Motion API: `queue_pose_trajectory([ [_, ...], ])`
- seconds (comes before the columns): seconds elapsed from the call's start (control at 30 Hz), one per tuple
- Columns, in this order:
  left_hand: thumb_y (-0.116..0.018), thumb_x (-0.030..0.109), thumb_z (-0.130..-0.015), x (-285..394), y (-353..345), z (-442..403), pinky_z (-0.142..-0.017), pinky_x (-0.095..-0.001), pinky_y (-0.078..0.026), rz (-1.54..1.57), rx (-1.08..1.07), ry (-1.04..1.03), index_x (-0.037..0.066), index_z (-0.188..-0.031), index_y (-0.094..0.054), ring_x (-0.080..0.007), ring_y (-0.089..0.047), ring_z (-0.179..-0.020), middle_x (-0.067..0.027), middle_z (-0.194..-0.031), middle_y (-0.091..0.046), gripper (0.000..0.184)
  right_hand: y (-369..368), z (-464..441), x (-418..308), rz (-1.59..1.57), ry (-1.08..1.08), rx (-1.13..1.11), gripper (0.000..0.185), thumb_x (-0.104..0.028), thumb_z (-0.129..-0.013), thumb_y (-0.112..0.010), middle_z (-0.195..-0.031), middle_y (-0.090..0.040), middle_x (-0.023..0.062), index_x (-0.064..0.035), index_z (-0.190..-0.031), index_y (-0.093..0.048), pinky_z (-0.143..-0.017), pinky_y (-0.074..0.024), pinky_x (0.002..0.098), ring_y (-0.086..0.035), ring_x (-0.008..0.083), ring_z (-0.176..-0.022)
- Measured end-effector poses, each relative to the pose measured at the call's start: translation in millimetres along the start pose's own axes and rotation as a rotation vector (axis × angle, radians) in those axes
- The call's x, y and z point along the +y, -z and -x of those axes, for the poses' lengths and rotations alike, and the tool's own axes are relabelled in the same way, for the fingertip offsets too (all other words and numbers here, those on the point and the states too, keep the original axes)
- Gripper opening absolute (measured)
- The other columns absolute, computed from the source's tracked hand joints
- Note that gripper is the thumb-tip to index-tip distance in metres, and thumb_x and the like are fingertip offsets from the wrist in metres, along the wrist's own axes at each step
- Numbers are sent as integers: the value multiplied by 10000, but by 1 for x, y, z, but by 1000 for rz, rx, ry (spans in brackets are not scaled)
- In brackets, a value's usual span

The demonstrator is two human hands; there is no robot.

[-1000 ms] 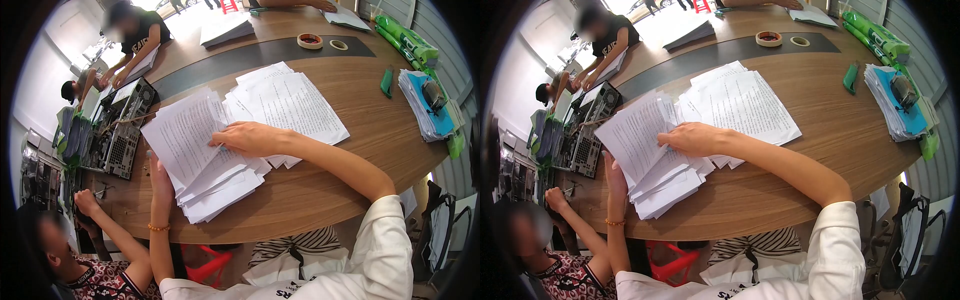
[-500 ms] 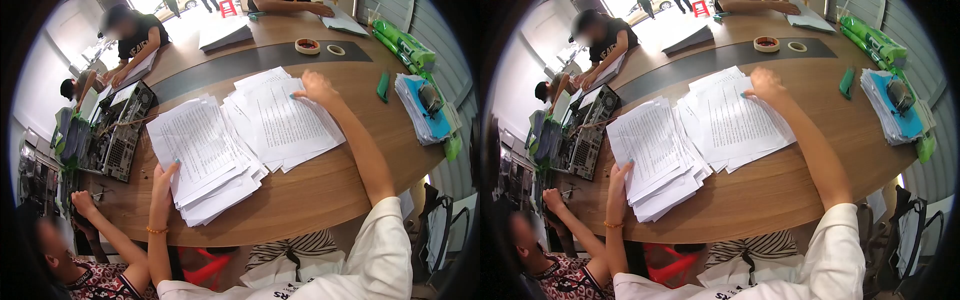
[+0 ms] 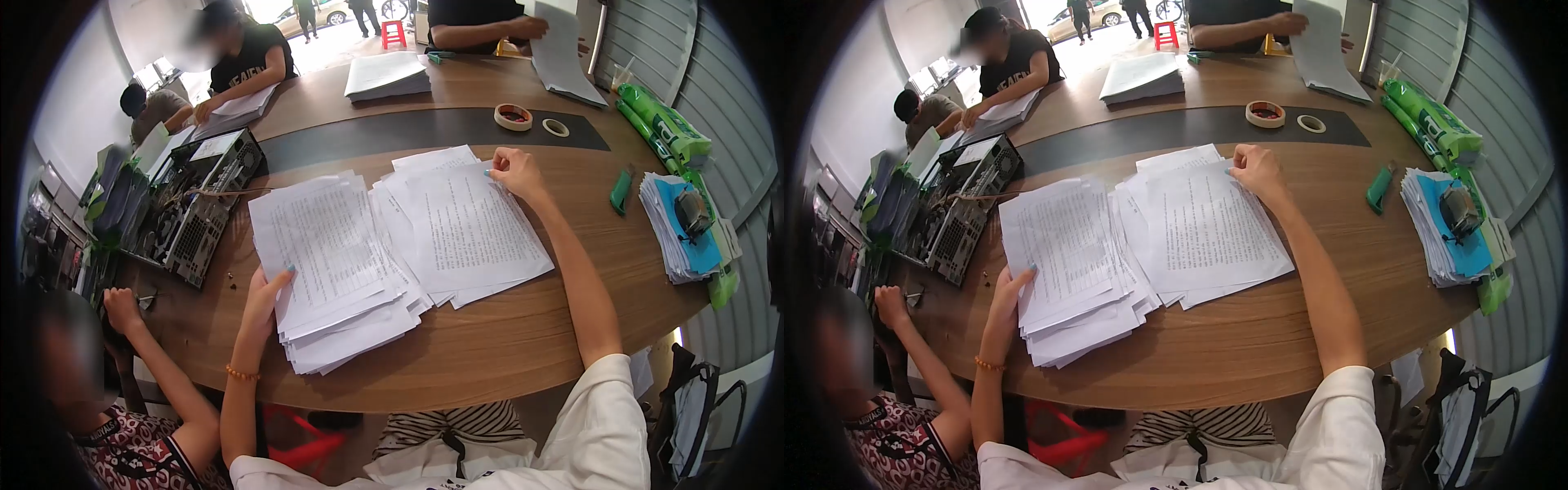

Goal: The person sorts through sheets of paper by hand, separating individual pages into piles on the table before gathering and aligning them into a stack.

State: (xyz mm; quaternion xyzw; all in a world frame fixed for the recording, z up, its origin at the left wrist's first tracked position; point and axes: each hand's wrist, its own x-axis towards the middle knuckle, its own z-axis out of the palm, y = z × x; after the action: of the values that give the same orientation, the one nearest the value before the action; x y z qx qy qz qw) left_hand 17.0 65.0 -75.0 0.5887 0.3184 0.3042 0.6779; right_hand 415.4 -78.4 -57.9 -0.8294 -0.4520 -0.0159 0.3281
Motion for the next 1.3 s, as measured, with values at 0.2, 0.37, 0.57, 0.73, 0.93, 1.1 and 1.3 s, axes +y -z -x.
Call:
queue_pose_trajectory([
  [0.2, -499, 63, -773, 2, -1, 0, -756, -253, -413, 13, -11, 17, -57, -1077, -375, -143, -506, -885, -118, -1020, -500, 349, -10, -1, 2, -233, -76, 17, 140, -95, -628, -648, -615, -578, 67, -8, -656, -542, -437, -409, 233, -517, 98, -454],
  [0.37, -504, 69, -775, 3, -2, 1, -751, -252, -416, -20, 1, 10, -54, -1075, -382, -142, -506, -882, -116, -1018, -503, 346, 5, 0, -10, -535, -63, -119, 137, -115, -719, -581, -521, -511, 7, 5, -663, -547, -384, -367, 198, -471, 70, -396],
  [0.57, -510, 78, -777, 1, 0, 0, -750, -248, -414, -10, 0, 18, -52, -1072, -388, -140, -506, -882, -118, -1017, -504, 345, 14, 3, -36, -279, -25, -60, 158, -111, -771, -487, -490, -519, 67, 6, -818, -582, -455, -417, 272, -518, 160, -394],
  [0.73, -508, 80, -777, 1, -1, 0, -754, -250, -409, -5, 2, 19, -53, -1073, -385, -141, -506, -881, -117, -1017, -504, 347, -1, -2, -30, 53, 443, 553, 198, -140, -793, -488, -670, -572, 115, -51, -949, -573, -550, -457, 268, -581, 197, -618],
  [0.93, -503, 73, -776, 0, 1, -1, -757, -250, -405, -6, 5, 22, -47, -1070, -391, -135, -504, -881, -113, -1015, -506, 336, 14, 9, -79, -711, 361, 328, 229, -75, -782, -492, -950, -574, 97, -102, -1000, -561, -613, -475, 245, -564, 156, -834],
  [1.1, -441, 195, -828, 2, 2, 1, -808, -252, -379, -39, -1, 39, -40, -1121, -366, -148, -477, -944, -105, -1074, -479, 383, -25, 56, -135, -612, 895, -141, 321, 34, -718, -523, -1081, -513, 86, -106, -1005, -551, -716, -481, 280, -554, 211, -883],
  [1.3, -290, 391, -857, -3, 3, -7, -893, -257, -300, 204, 46, -16, -37, -1193, -302, -168, -382, -1074, -117, -1188, -391, 543, -59, 71, -124, -482, 995, -544, 271, -30, -743, -497, -1080, -516, 73, -114, -992, -562, -813, -442, 319, -536, 227, -920],
])
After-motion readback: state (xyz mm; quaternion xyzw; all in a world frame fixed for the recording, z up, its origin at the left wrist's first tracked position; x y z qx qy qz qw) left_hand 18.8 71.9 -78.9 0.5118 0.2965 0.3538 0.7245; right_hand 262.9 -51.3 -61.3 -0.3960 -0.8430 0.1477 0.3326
